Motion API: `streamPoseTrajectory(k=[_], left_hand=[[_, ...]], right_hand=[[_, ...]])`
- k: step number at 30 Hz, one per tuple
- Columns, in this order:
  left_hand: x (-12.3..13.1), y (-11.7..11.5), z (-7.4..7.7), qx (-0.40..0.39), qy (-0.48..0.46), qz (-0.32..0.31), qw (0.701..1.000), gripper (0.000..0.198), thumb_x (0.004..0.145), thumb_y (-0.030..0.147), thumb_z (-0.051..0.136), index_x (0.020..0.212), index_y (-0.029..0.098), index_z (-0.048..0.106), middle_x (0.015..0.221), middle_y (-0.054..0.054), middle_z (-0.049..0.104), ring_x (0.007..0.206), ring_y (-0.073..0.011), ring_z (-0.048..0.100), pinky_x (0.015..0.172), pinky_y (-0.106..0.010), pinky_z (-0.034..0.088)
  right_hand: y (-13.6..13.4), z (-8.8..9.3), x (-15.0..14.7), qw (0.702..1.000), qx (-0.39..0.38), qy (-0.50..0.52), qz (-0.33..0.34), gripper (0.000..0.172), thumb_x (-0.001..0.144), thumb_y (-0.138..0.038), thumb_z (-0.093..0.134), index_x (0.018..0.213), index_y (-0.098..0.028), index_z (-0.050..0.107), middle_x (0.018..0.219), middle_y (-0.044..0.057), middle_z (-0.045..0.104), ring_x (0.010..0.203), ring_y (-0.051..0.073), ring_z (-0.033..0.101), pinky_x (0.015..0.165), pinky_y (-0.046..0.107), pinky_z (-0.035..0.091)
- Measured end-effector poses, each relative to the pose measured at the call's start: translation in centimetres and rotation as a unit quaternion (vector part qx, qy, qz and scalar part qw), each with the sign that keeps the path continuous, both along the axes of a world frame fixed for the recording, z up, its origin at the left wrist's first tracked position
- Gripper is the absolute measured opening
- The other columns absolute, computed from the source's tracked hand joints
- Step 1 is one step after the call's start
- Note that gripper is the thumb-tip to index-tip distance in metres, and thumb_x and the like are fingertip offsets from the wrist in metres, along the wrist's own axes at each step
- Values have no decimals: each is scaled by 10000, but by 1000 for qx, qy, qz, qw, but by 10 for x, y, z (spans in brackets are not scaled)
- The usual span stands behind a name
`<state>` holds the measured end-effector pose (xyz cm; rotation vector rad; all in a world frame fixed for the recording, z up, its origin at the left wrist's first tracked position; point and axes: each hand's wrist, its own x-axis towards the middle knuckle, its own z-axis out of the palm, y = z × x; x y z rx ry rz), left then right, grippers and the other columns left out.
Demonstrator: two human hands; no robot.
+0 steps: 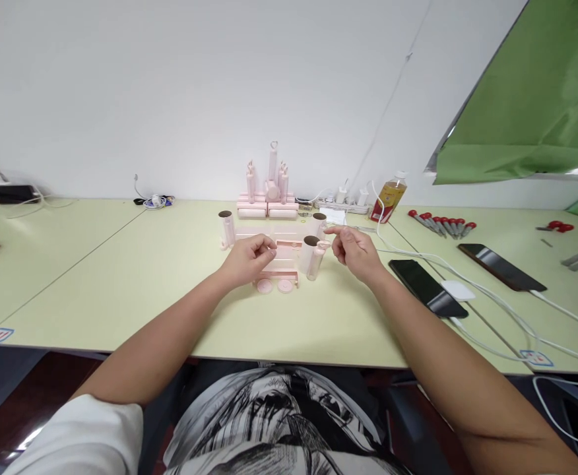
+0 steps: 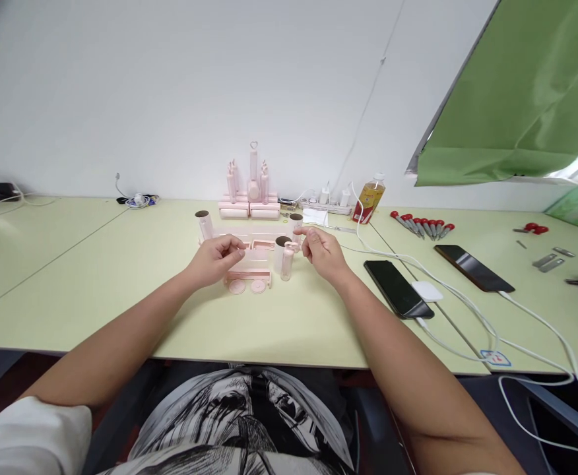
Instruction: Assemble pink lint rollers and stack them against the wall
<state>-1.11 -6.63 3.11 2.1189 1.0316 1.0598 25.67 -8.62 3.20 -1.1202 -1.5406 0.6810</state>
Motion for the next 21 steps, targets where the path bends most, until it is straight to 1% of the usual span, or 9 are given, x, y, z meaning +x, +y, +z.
streamPoseTrajectory(k=[3, 6, 8, 14, 17, 19, 21], left_hand=[[-3, 1, 2, 2, 6, 5, 1000, 155, 832, 317, 566, 830, 175, 629, 620, 45, 519, 554, -86, 419, 536, -218, 347], [-3, 1, 3, 2, 8, 5, 1000, 160, 832, 319, 563, 826, 173, 628, 628, 39, 536, 553, -86, 422, 531, -218, 349], [-3, 2, 3, 5, 10, 3, 1000, 161, 830, 320, 562, 825, 173, 628, 631, 38, 544, 555, -86, 428, 534, -217, 353], [-4, 2, 4, 5, 8, 7, 1000, 167, 827, 328, 564, 816, 175, 632, 630, 36, 551, 554, -89, 438, 533, -218, 357], [-5, 2, 5, 3, 10, 11, 1000, 173, 830, 330, 560, 816, 172, 630, 629, 35, 551, 552, -89, 436, 531, -218, 355], [-6, 3, 5, 4, 17, 12, 1000, 177, 835, 331, 557, 825, 171, 634, 631, 34, 554, 554, -90, 441, 533, -219, 353], [-8, 3, 6, 6, 37, 0, 999, 182, 843, 328, 550, 835, 174, 646, 643, 29, 570, 562, -96, 457, 539, -222, 355]], right_hand=[[5, -4, 2, 999, -30, -12, 43, 679, 835, -779, 403, 943, -167, 674, 531, -34, 471, 432, 107, 406, 428, 252, 318], [10, -8, 5, 998, -43, -21, 47, 717, 822, -806, 381, 887, -157, 679, 555, -17, 506, 429, 102, 428, 425, 251, 322], [13, -11, 7, 998, -42, -25, 34, 716, 812, -814, 388, 869, -158, 670, 579, -7, 536, 423, 100, 440, 421, 250, 329], [16, -11, 14, 997, -29, -55, -37, 692, 807, -820, 376, 805, -176, 630, 612, 9, 568, 440, 111, 463, 423, 253, 356], [14, -9, 15, 991, -29, -115, -55, 647, 843, -770, 378, 732, -182, 624, 595, 12, 570, 459, 119, 467, 453, 262, 360], [13, -7, 15, 982, -27, -171, -73, 578, 851, -707, 441, 647, -187, 592, 546, 2, 544, 469, 125, 466, 477, 267, 352], [12, -6, 16, 973, -26, -208, -95, 498, 841, -630, 517, 611, -192, 574, 500, -13, 510, 475, 131, 464, 492, 270, 341]])
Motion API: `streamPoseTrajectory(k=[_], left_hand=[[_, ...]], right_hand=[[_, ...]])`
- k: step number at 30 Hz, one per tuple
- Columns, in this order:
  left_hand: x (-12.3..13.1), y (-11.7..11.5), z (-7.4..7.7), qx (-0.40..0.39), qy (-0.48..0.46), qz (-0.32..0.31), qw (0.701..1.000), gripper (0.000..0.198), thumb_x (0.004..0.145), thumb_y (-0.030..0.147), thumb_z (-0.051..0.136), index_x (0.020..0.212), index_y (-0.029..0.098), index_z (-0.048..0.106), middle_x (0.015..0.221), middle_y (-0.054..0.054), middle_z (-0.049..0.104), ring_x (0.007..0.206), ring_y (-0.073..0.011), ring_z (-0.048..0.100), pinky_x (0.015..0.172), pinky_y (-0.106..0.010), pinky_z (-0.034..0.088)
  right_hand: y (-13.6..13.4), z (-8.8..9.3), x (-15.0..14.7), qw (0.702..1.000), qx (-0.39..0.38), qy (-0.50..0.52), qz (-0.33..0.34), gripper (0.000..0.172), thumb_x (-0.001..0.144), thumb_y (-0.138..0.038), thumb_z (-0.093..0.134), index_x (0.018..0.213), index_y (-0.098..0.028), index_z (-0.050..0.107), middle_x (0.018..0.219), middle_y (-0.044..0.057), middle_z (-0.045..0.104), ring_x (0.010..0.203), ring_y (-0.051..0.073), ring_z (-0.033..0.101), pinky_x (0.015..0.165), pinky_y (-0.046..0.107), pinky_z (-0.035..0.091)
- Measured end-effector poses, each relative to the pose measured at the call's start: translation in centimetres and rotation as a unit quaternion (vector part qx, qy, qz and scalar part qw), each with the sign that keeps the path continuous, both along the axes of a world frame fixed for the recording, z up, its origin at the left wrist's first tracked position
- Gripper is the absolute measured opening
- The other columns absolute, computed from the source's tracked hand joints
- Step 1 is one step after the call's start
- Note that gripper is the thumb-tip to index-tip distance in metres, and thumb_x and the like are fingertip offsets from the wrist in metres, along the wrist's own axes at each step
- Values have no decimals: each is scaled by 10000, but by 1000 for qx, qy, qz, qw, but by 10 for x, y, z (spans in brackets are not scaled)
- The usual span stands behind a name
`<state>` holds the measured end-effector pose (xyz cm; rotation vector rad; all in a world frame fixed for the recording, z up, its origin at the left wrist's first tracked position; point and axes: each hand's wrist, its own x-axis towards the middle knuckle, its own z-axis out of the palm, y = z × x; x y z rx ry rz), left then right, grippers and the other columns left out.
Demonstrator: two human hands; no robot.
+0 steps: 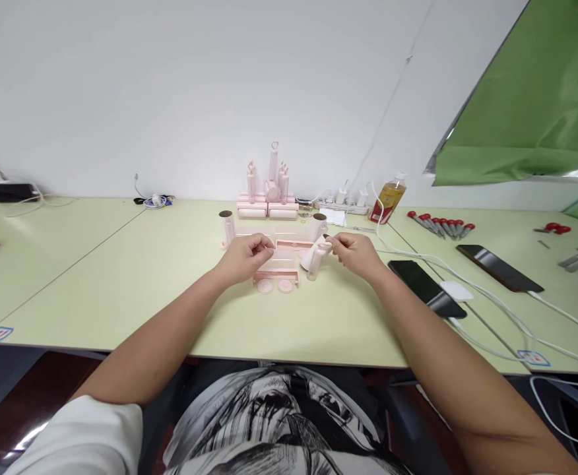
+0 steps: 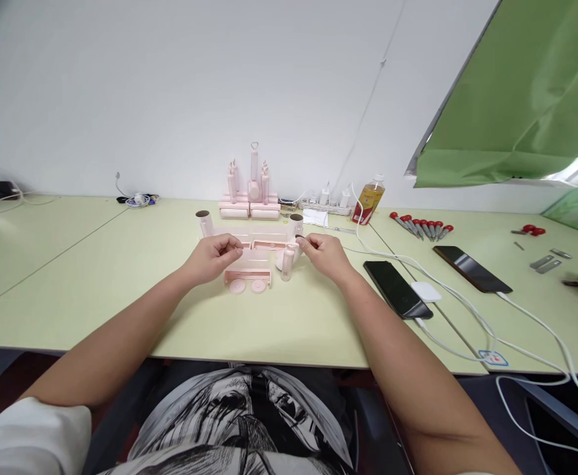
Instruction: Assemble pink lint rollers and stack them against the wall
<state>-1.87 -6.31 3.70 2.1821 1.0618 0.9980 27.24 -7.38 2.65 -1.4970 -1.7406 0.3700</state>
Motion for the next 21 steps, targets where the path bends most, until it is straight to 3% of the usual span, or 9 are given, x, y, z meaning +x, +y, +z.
streamPoseTrajectory(k=[3, 7, 10, 14, 18, 21], left_hand=[[-1, -3, 2, 23, 87, -67, 994, 181, 858, 289, 529, 831, 187, 676, 706, 5, 640, 619, -119, 531, 585, -236, 376], [9, -17, 1, 102, 259, -133, 951, 210, 871, 244, 505, 798, 196, 697, 771, -45, 697, 682, -173, 602, 591, -270, 356], [21, -28, -5, 137, 350, -122, 919, 237, 885, 245, 490, 751, 188, 677, 740, -71, 689, 642, -198, 603, 562, -287, 336], [32, -34, -13, 165, 435, -99, 880, 235, 885, 195, 481, 731, 169, 657, 762, -102, 695, 673, -221, 636, 578, -296, 369], [35, -33, -15, 185, 468, -95, 859, 237, 895, 182, 462, 737, 159, 638, 730, -102, 685, 667, -236, 647, 548, -303, 348], [34, -33, -16, 186, 463, -105, 860, 202, 876, 163, 479, 730, 166, 619, 754, -89, 688, 668, -222, 643, 541, -299, 322]], right_hand=[[-2, 4, 0, 1000, 9, -4, -26, 396, 814, -546, 587, 631, -195, 597, 493, -23, 508, 490, 137, 475, 505, 273, 340], [-7, 11, 2, 995, 59, 27, -74, 348, 774, -491, 648, 606, -195, 577, 503, -24, 509, 489, 129, 455, 509, 276, 341], [-9, 15, 7, 980, 140, 74, -120, 336, 774, -466, 656, 598, -198, 553, 501, -25, 495, 488, 123, 426, 497, 274, 340], [-9, 18, 12, 937, 247, 204, -141, 395, 830, -514, 594, 596, -213, 493, 467, -39, 458, 442, 115, 411, 452, 262, 359], [-5, 17, 6, 897, 261, 345, -95, 420, 853, -587, 535, 653, -222, 474, 443, -63, 422, 370, 114, 405, 371, 249, 340], [1, 14, 6, 896, 259, 347, -96, 431, 851, -610, 524, 679, -216, 485, 472, -63, 419, 406, 118, 432, 403, 251, 378]])
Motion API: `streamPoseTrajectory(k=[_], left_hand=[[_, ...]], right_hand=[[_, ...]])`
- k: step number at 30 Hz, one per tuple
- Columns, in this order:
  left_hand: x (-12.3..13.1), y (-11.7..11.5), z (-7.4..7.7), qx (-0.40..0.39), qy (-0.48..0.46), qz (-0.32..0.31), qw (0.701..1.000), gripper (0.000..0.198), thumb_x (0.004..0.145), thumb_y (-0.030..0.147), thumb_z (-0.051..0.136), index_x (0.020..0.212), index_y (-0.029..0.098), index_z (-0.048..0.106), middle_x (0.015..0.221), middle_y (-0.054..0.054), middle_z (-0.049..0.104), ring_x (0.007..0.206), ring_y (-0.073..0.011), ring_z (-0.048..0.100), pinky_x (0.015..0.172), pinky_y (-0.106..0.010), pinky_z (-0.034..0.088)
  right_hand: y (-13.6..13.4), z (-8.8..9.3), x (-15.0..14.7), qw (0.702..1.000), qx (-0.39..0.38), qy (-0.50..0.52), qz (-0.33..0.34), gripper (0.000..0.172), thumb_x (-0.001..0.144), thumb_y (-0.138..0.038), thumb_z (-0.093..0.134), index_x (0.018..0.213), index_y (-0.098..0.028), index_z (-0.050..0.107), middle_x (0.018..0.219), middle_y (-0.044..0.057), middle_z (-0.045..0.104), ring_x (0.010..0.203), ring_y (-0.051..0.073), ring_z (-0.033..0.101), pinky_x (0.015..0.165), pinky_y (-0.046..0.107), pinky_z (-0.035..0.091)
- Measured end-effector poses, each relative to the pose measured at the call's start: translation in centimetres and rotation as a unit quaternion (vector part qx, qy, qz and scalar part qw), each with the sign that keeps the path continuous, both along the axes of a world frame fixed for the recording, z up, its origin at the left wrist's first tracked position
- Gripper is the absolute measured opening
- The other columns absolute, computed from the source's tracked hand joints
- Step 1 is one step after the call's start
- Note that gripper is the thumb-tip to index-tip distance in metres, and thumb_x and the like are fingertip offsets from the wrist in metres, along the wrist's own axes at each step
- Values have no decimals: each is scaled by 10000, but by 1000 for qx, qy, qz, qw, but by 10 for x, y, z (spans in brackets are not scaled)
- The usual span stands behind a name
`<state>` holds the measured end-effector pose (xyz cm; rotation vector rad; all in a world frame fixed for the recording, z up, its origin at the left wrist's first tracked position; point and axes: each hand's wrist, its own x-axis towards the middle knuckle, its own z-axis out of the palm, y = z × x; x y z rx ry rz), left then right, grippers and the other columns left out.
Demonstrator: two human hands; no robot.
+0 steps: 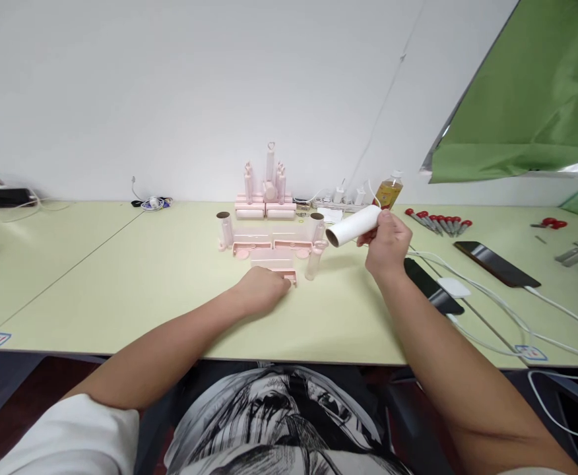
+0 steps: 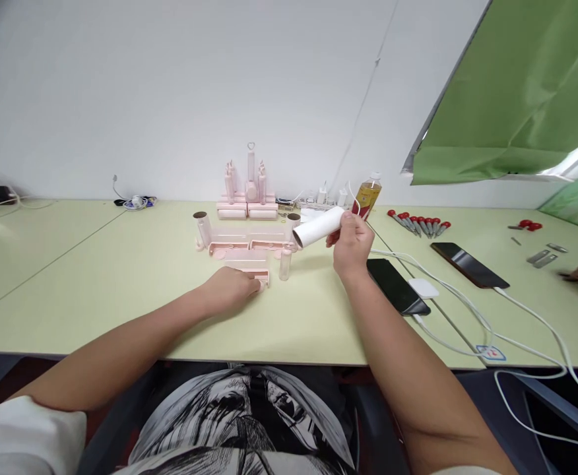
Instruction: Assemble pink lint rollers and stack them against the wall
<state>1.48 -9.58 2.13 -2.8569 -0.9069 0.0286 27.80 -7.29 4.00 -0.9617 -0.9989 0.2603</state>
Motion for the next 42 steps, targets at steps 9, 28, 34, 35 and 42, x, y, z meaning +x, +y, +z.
streamPoseTrajectory(k=[9, 28, 34, 35, 42], left_hand=[[-6, 0, 6, -54, -81, -28, 995, 255, 937, 250, 406, 807, 189, 617, 815, -45, 690, 705, -188, 612, 571, -293, 306], [-21, 18, 10, -215, -502, -37, 837, 197, 917, 361, 543, 828, 186, 563, 1150, -113, 565, 1157, -236, 527, 976, -402, 446], [-22, 20, 23, -564, -652, 24, 507, 177, 827, 277, 663, 793, 164, 531, 1214, -79, 624, 1115, -260, 639, 900, -413, 550], [-22, 20, 26, -584, -662, 34, 470, 144, 823, 253, 647, 801, 161, 538, 1160, -81, 651, 1050, -247, 669, 842, -384, 572], [-19, 10, 34, -650, -623, 27, 433, 446, 835, 603, 530, 962, 179, 573, 668, -11, 609, 439, -114, 524, 338, -201, 354]], right_hand=[[15, -11, 58, 883, -345, -173, -268, 373, 934, -515, 377, 828, -201, 549, 899, 120, 650, 918, 287, 581, 835, 434, 439], [11, -12, 32, 951, -124, -160, -233, 351, 960, -506, 309, 794, -225, 438, 785, 54, 592, 791, 223, 558, 782, 382, 431], [0, 1, 14, 988, 49, -61, -132, 397, 954, -607, 323, 834, -240, 414, 759, 4, 509, 732, 177, 571, 723, 342, 476], [-7, 6, 6, 989, 69, -61, -111, 390, 957, -602, 327, 833, -243, 414, 744, 0, 503, 701, 170, 560, 697, 331, 475], [-65, 28, -67, 966, 11, -231, 118, 306, 930, -498, 526, 788, -229, 496, 654, -23, 500, 596, 140, 477, 579, 278, 387]])
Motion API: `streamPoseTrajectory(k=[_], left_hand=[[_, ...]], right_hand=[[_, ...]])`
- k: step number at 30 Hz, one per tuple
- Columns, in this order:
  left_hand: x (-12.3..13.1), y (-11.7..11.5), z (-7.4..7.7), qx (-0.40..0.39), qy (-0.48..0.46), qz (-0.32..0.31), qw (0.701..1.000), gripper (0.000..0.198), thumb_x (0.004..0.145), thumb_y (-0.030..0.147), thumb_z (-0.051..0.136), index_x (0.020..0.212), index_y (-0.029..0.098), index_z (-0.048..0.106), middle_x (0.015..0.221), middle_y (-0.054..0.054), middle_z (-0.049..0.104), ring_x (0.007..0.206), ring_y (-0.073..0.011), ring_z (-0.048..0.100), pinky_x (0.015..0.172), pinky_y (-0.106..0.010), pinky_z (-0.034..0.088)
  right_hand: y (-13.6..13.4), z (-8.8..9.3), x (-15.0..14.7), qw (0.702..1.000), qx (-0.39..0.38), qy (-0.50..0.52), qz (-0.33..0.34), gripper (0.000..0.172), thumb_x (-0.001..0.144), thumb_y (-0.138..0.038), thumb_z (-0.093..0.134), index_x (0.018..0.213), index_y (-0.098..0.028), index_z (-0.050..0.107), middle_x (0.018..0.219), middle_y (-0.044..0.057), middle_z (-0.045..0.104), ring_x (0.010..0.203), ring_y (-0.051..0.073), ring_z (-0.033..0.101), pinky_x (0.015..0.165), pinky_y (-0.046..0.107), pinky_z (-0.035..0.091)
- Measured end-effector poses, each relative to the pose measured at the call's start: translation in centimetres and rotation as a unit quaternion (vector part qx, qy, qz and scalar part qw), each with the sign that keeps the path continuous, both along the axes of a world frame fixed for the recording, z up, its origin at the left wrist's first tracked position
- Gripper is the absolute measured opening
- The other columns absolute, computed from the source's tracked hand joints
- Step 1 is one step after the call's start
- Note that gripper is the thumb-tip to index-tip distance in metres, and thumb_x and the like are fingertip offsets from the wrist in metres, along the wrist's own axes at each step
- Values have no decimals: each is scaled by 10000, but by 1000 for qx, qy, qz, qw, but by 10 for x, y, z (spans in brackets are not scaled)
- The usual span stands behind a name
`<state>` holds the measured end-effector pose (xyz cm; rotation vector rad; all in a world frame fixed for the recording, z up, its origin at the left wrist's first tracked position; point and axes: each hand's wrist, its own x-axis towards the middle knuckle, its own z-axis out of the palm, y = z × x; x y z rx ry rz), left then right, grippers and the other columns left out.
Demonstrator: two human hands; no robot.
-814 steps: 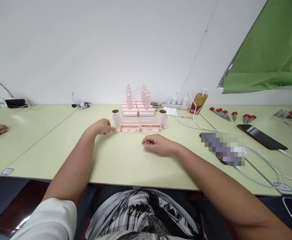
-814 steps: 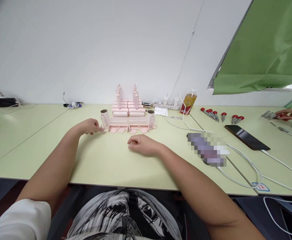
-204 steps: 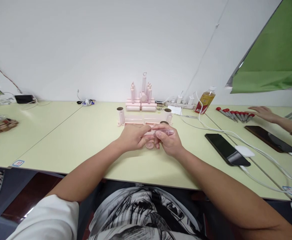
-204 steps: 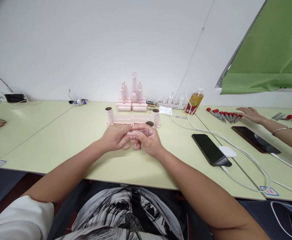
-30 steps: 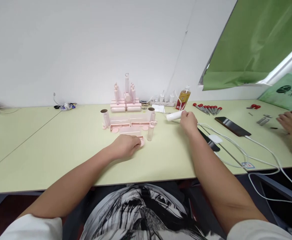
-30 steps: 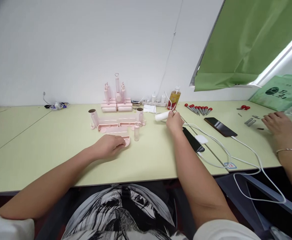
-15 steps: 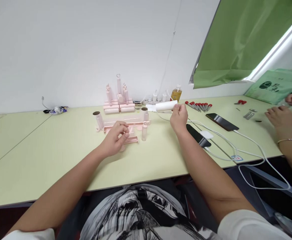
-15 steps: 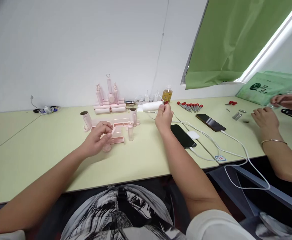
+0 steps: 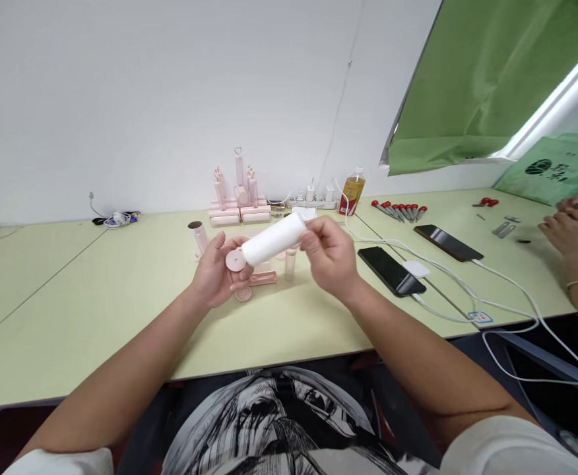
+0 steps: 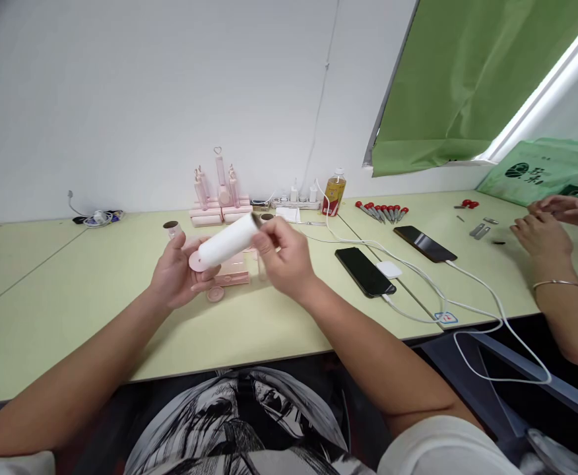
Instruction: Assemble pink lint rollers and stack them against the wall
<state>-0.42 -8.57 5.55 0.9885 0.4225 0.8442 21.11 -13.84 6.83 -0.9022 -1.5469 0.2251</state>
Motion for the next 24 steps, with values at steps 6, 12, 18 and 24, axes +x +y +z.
streamPoseTrajectory(k=[6, 12, 18, 24], left_hand=[[-2, -8, -7, 92, 110, -108, 984, 593, 685, 618, 724, 952, 103, 605, 642, -46, 631, 327, -33, 357, 344, -204, 236], [-5, -2, -4, 78, 64, -40, 994, 519, 704, 578, 715, 926, 124, 594, 668, -40, 652, 324, -43, 389, 327, -195, 228], [1, -3, -2, 75, 76, 15, 994, 483, 710, 559, 719, 856, 119, 583, 642, -41, 636, 374, -67, 452, 323, -185, 249], [0, 0, -6, 78, 82, 21, 993, 468, 730, 558, 695, 879, 128, 584, 651, -34, 638, 368, -65, 434, 335, -202, 281]], right_hand=[[-14, 7, -9, 984, -122, -125, 45, 309, 916, -519, 519, 845, -219, 499, 700, -19, 542, 574, 123, 465, 563, 262, 362], [0, 29, 142, 846, -358, -347, -191, 519, 694, -715, 630, 778, -209, 551, 697, 45, 598, 676, 228, 567, 635, 351, 438], [-5, -9, 274, 640, -508, -478, -323, 1079, 425, -750, 736, 1348, -234, 522, 1474, 225, 437, 1334, 563, 329, 952, 680, 363], [-3, -32, 279, 630, -569, -465, -252, 1279, 521, -812, 651, 1551, -172, 247, 1606, 225, 187, 1468, 452, 155, 1139, 526, 267]])
